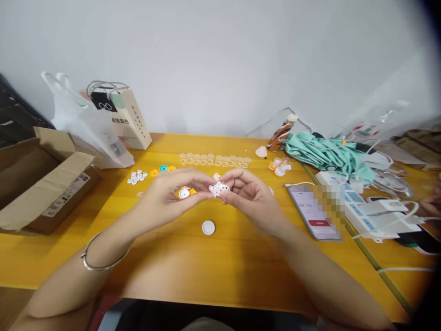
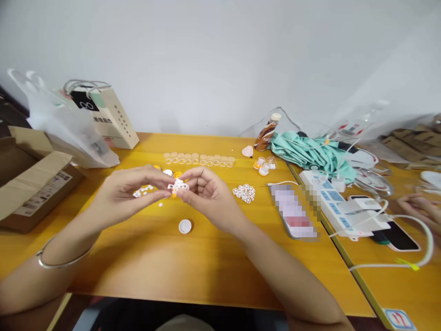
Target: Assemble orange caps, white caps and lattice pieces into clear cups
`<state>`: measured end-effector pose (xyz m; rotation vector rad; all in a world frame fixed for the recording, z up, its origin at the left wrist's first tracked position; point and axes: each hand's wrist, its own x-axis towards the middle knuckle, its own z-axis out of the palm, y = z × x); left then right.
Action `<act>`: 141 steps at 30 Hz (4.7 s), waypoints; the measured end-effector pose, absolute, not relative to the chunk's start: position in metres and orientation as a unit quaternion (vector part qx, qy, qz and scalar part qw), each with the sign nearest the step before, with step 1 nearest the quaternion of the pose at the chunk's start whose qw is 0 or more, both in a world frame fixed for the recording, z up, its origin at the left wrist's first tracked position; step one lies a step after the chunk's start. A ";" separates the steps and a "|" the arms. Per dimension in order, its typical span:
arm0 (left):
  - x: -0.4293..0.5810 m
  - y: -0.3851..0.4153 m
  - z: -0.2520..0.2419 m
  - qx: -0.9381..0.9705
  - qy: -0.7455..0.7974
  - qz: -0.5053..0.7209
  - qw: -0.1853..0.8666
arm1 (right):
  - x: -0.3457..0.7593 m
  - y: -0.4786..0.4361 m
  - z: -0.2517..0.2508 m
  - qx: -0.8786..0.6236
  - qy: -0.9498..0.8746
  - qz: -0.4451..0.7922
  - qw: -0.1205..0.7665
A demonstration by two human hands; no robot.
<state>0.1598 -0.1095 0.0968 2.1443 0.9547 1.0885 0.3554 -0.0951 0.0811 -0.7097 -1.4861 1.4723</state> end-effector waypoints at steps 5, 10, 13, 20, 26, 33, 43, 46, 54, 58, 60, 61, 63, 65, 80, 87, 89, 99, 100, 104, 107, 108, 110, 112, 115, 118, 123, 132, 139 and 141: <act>0.156 -0.114 0.113 0.832 0.369 0.380 0.163 | 0.356 -0.092 0.079 -0.284 -0.586 0.630 0.424; 0.159 -0.115 0.101 0.864 0.349 0.333 0.143 | 0.355 -0.087 0.065 -0.279 -0.550 0.683 0.391; 0.160 -0.116 0.096 0.864 0.356 0.330 0.132 | 0.354 -0.087 0.063 -0.276 -0.549 0.685 0.392; 0.156 -0.113 0.089 0.889 0.335 0.305 0.070 | 0.354 -0.086 0.062 -0.279 -0.535 0.693 0.395; 0.153 -0.109 0.088 0.877 0.335 0.340 0.056 | 0.358 -0.081 0.065 -0.292 -0.525 0.701 0.386; 0.158 -0.096 0.090 0.834 0.396 0.347 0.163 | 0.381 -0.028 0.024 -0.463 -0.753 0.364 0.293; 0.158 -0.093 0.089 0.827 0.396 0.311 0.250 | 0.392 -0.010 -0.014 -0.366 -0.905 0.190 0.105; 0.158 -0.092 0.089 0.824 0.394 0.310 0.264 | 0.391 -0.007 -0.015 -0.363 -0.907 0.190 0.097; 0.157 -0.087 0.088 0.814 0.397 0.308 0.290 | 0.390 -0.008 -0.010 -0.367 -0.905 0.186 0.106; 0.158 -0.087 0.088 0.806 0.404 0.306 0.304 | 0.390 -0.010 -0.008 -0.357 -0.908 0.194 0.103; 0.158 -0.085 0.087 0.794 0.416 0.307 0.319 | 0.389 -0.012 -0.005 -0.345 -0.910 0.204 0.104; 0.157 -0.084 0.086 0.786 0.422 0.309 0.329 | 0.388 -0.014 -0.003 -0.335 -0.911 0.213 0.108; 0.156 -0.082 0.084 0.768 0.428 0.316 0.356 | 0.385 -0.017 0.001 -0.315 -0.912 0.238 0.115; 0.156 -0.080 0.083 0.748 0.429 0.325 0.388 | 0.382 -0.021 0.002 -0.310 -0.909 0.259 0.100; 0.161 -0.074 0.078 0.658 0.421 0.387 0.490 | 0.373 -0.030 0.014 -0.345 -0.793 0.396 0.309; 0.172 -0.073 0.068 0.564 0.413 0.457 0.550 | 0.373 -0.055 0.054 -0.307 -0.620 0.466 0.552; 0.176 -0.077 0.067 0.543 0.406 0.471 0.564 | 0.370 -0.064 0.057 -0.293 -0.608 0.458 0.578; 0.193 -0.104 0.067 0.490 0.355 0.500 0.620 | 0.358 -0.099 0.066 -0.267 -0.629 0.407 0.606; 0.194 -0.105 0.067 0.486 0.351 0.502 0.623 | 0.357 -0.100 0.066 -0.268 -0.633 0.404 0.603; 0.196 -0.108 0.068 0.465 0.345 0.517 0.630 | 0.355 -0.104 0.064 -0.260 -0.654 0.390 0.594; 0.197 -0.111 0.070 0.459 0.338 0.525 0.632 | 0.354 -0.105 0.062 -0.253 -0.670 0.376 0.589; 0.198 -0.112 0.071 0.457 0.337 0.527 0.632 | 0.354 -0.105 0.062 -0.253 -0.672 0.373 0.587; 0.198 -0.113 0.070 0.453 0.334 0.532 0.632 | 0.353 -0.105 0.062 -0.249 -0.675 0.372 0.587; 0.198 -0.113 0.069 0.453 0.335 0.535 0.630 | 0.352 -0.104 0.061 -0.242 -0.679 0.374 0.584; 0.198 -0.111 0.068 0.457 0.343 0.533 0.625 | 0.352 -0.103 0.060 -0.245 -0.687 0.371 0.575; 0.198 -0.111 0.068 0.465 0.353 0.525 0.619 | 0.353 -0.104 0.060 -0.252 -0.688 0.368 0.572; 0.197 -0.114 0.070 0.479 0.366 0.515 0.610 | 0.353 -0.107 0.060 -0.249 -0.680 0.369 0.583; 0.193 -0.113 0.072 0.501 0.364 0.498 0.607 | 0.355 -0.103 0.066 -0.226 -0.662 0.451 0.554; 0.188 -0.108 0.074 0.568 0.387 0.475 0.549 | 0.356 -0.103 0.068 -0.251 -0.638 0.496 0.532; 0.188 -0.108 0.076 0.580 0.401 0.468 0.532 | 0.356 -0.102 0.067 -0.253 -0.641 0.499 0.526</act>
